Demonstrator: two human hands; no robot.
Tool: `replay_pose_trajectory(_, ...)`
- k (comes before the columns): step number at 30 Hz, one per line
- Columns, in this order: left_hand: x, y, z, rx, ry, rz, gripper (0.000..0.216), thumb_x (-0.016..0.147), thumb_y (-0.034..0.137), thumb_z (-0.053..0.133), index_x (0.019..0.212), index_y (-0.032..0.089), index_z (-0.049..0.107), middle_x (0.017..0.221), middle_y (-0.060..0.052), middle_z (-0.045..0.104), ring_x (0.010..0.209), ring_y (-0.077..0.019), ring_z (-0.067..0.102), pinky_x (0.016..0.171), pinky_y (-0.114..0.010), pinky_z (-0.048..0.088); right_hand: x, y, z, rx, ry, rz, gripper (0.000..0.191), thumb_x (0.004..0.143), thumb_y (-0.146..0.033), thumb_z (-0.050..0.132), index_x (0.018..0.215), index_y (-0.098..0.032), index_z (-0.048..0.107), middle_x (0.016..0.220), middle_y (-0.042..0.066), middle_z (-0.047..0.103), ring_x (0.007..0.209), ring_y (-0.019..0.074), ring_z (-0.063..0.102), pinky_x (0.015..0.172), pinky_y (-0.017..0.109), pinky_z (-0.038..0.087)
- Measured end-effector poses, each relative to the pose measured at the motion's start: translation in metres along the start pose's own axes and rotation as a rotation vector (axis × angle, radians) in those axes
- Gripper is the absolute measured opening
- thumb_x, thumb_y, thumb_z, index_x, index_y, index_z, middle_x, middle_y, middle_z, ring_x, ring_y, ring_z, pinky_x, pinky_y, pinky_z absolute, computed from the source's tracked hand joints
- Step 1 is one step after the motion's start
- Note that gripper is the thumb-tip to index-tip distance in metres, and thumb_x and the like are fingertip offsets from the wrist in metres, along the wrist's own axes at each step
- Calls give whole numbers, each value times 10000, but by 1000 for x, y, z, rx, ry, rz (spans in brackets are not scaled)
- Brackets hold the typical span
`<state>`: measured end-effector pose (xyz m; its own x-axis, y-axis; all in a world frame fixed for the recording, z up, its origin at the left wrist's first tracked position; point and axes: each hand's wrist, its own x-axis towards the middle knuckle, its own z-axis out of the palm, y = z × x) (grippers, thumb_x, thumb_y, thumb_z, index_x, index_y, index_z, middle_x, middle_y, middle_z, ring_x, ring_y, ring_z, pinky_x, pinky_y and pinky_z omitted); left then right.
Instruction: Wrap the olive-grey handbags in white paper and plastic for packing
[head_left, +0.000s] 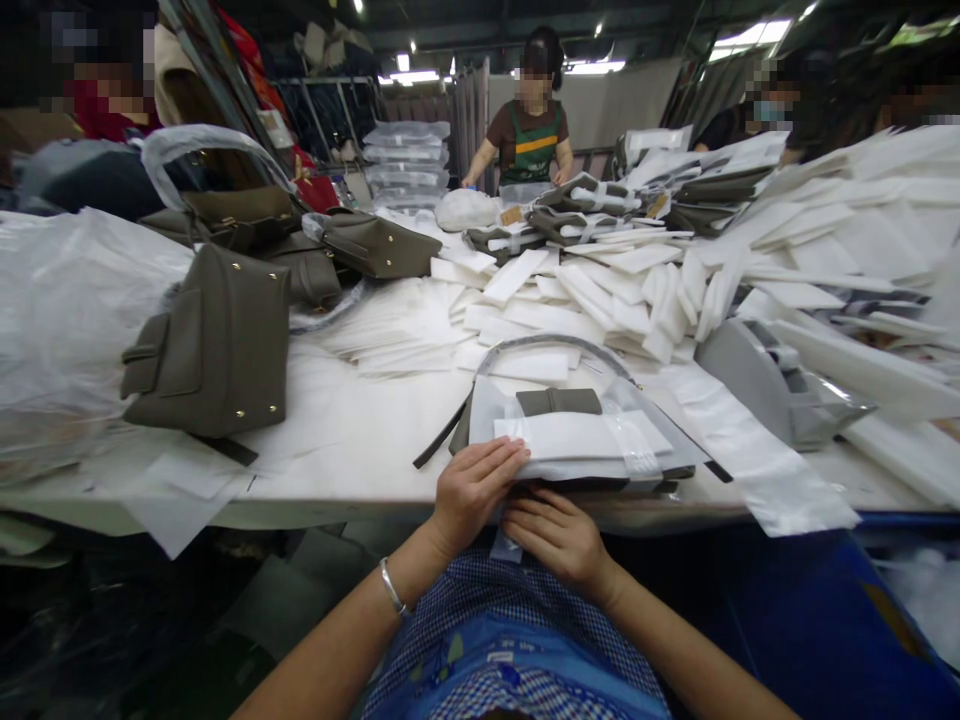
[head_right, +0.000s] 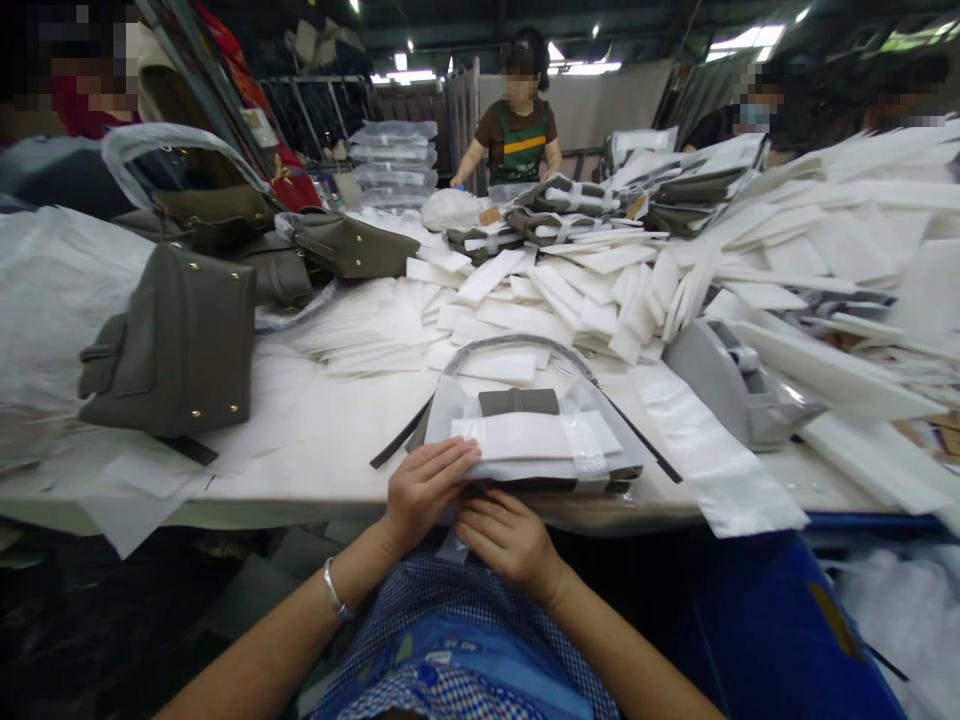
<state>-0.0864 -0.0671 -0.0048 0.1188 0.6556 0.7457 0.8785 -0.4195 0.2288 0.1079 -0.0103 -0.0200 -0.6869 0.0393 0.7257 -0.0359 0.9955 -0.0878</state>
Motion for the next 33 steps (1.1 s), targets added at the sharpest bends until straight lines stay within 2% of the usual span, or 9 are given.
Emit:
replay_pose_trajectory(5, 3, 2, 1, 11, 36, 11, 445, 939, 124, 616, 1368, 228, 560, 1282, -54, 688, 1225, -215, 621, 980, -402, 558, -15, -22, -9, 116, -8, 172, 322, 974, -97, 416, 1115, -189, 691, 1033, 79, 782, 1010, 193, 731, 910, 383, 600)
replay_pose_trajectory(10, 3, 1, 2, 12, 24, 14, 425, 957, 140, 594, 1370, 233, 559, 1278, -56, 690, 1225, -218, 622, 976, -404, 563, -6, -29, -30, 160, -8, 237, 338, 930, -67, 461, 1121, -226, 692, 1007, 53, 788, 967, 178, 743, 904, 343, 597)
replay_pose_trajectory(15, 0, -2, 1, 21, -41, 21, 435, 977, 136, 544, 1403, 221, 526, 1314, -72, 667, 1278, -222, 580, 1026, -413, 535, 27, -5, -54, 166, -2, 259, 352, 922, -50, 485, 1113, -254, 700, 1000, 11, 789, 922, 156, 746, 907, 328, 580)
replay_pose_trajectory(19, -4, 1, 2, 72, -60, -5, 418, 986, 159, 531, 1398, 226, 533, 1325, -97, 646, 1268, -241, 575, 1026, -427, 525, 56, 16, -60, 103, -20, 313, 252, 933, -98, 556, 1034, -256, 725, 954, -12, 790, 868, 160, 740, 903, 331, 556)
replay_pose_trajectory(24, -3, 5, 2, 58, 14, -68, 321, 985, 153, 518, 1290, 202, 604, 1147, -92, 697, 1090, -215, 644, 963, -383, 549, 85, 40, -54, 44, -99, 459, 188, 941, -207, 591, 870, -267, 755, 835, -10, 778, 804, 178, 723, 824, 332, 534)
replay_pose_trajectory(28, -1, 3, 0, -23, 63, -85, 237, 993, 194, 506, 1201, 154, 614, 1101, -111, 711, 1046, -208, 660, 947, -362, 560, 92, 55, -44, 38, -189, 592, 137, 891, -276, 687, 766, -264, 740, 811, -9, 764, 801, 185, 700, 786, 325, 516)
replay_pose_trajectory(33, -4, -1, 1, -38, 73, -93, 251, 971, 156, 535, 1209, 145, 612, 1137, -121, 700, 1086, -208, 653, 949, -349, 563, 92, 71, -36, 86, -291, 591, 85, 855, -258, 735, 772, -251, 716, 830, 6, 730, 879, 204, 637, 782, 327, 513)
